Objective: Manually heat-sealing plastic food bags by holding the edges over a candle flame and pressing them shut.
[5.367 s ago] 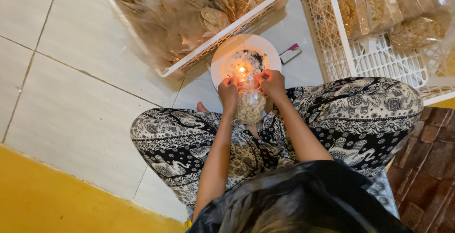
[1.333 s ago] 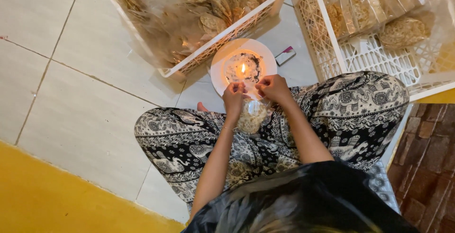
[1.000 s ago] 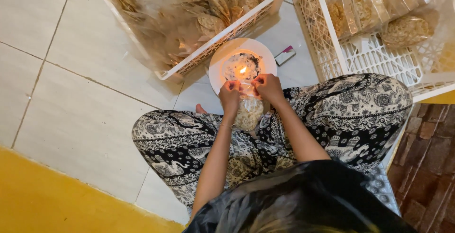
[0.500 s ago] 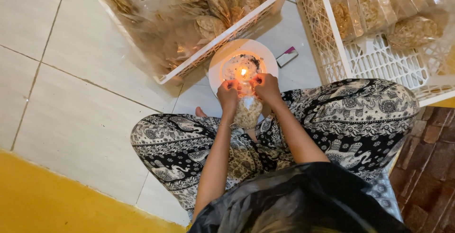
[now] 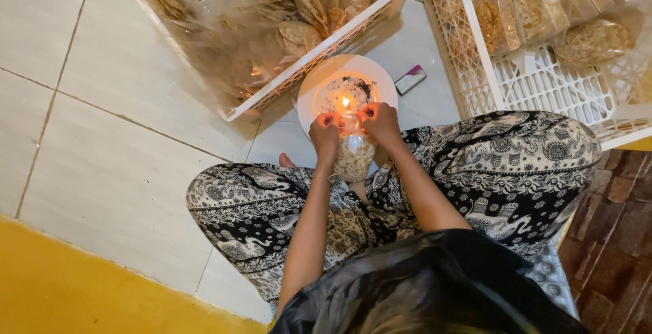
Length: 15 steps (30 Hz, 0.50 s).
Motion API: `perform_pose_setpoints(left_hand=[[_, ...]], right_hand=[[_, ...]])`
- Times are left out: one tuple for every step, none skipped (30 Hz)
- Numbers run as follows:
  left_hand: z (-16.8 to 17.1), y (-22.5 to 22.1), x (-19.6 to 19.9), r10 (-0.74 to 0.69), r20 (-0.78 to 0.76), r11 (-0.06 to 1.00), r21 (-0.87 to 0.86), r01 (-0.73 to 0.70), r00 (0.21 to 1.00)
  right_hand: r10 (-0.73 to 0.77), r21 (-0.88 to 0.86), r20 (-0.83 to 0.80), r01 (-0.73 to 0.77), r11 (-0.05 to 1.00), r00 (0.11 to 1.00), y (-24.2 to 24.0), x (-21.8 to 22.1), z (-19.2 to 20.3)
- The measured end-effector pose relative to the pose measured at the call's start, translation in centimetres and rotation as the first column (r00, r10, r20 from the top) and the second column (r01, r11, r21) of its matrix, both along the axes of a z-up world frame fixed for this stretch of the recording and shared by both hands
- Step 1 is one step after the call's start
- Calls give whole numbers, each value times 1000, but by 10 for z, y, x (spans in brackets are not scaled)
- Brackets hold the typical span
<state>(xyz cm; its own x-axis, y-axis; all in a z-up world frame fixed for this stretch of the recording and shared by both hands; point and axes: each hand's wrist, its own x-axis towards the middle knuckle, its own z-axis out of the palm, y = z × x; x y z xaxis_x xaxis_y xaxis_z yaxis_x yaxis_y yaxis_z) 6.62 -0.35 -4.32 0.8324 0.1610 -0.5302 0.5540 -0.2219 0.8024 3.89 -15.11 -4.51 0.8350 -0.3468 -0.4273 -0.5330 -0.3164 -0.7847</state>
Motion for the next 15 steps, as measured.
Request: perform_pose_setpoints(left_hand=[[1, 0, 0, 0, -1, 1000, 0, 0, 1000], [3, -1, 1, -4, -3, 1000, 7, 4, 1000], [4, -1, 1, -7, -5, 1000, 14, 7, 1000], [5, -1, 1, -8, -5, 1000, 13, 8, 1000], [5, -1, 1, -6, -2, 1000, 12, 6, 1000], [6, -1, 1, -3, 0, 1000, 11, 3, 1000], [4, -1, 2, -2, 0, 1000, 11, 2, 1000], [2, 0, 2, -5, 1, 1000, 20, 5, 1000], [0, 0, 3, -8, 3, 1000, 29, 8, 1000], [2, -1, 3, -9, 3, 1000, 28, 9, 1000], [5, -1, 3, -7, 3, 999, 32, 7, 1000], [7, -1, 2, -5, 3, 999, 36, 5, 1000], [6, -2, 2, -5, 3, 999, 35, 5, 1000], [5, -2, 2, -11, 6, 999, 39, 11, 1000], [4, -2, 2, -17, 9, 999, 43, 16, 1000]], right_hand=[[0, 0, -1, 0, 1000, 1000, 1, 0, 2], [-4, 2, 3, 4, 1000, 1000, 1, 0, 3], [-9, 4, 7, 9, 1000, 1000, 1, 1, 5], [-9, 3, 7, 9, 1000, 1000, 2, 1, 4], [-17, 7, -2, 17, 1000, 1000, 2, 1, 4], [-24, 11, -12, 25, 1000, 1000, 3, 1, 3], [-24, 10, -12, 24, 1000, 1000, 2, 2, 1], [-21, 3, -14, 21, 1000, 1000, 1, 3, -2], [-17, -4, -17, 17, 1000, 1000, 1, 3, -4], [-18, -4, -17, 18, 1000, 1000, 1, 3, -3], [-33, 6, -21, 33, 999, 999, 1, 4, -3], [-47, 16, -25, 47, 999, 999, 2, 4, -2], [-48, 15, -25, 48, 999, 999, 1, 4, -4], [-37, 10, -18, 37, 999, 999, -1, 3, -6], [-26, 4, -12, 26, 1000, 1000, -2, 3, -8]])
